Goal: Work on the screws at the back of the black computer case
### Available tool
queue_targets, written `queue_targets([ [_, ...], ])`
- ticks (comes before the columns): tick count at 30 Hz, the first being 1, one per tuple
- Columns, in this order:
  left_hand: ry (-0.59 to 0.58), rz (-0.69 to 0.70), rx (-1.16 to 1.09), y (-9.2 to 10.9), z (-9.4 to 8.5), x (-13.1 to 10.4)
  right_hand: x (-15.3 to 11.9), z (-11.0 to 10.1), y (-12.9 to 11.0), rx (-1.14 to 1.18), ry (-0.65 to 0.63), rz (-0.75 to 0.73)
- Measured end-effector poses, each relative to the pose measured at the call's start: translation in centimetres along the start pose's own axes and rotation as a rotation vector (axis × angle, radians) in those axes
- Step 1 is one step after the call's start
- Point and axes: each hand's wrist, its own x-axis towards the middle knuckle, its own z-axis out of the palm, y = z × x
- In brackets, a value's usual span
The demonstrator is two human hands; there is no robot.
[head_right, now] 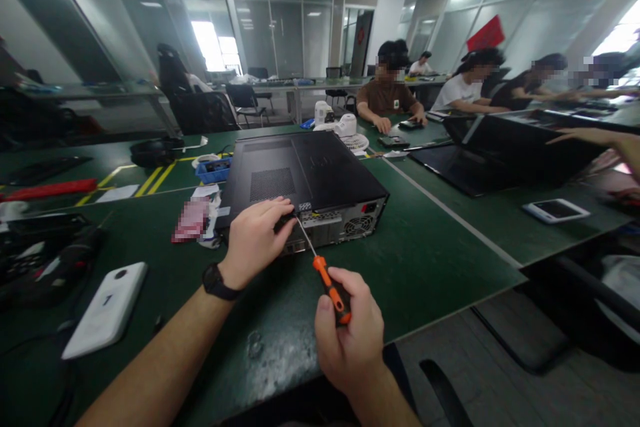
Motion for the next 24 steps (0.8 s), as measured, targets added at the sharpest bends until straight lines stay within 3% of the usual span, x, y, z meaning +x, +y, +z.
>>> queue_targets([
  [24, -0.004, -0.004, -0.003, -0.33, 0.13, -0.20, -0.40, 0.51, 0.12, -0.026, 0.028, 0.077],
])
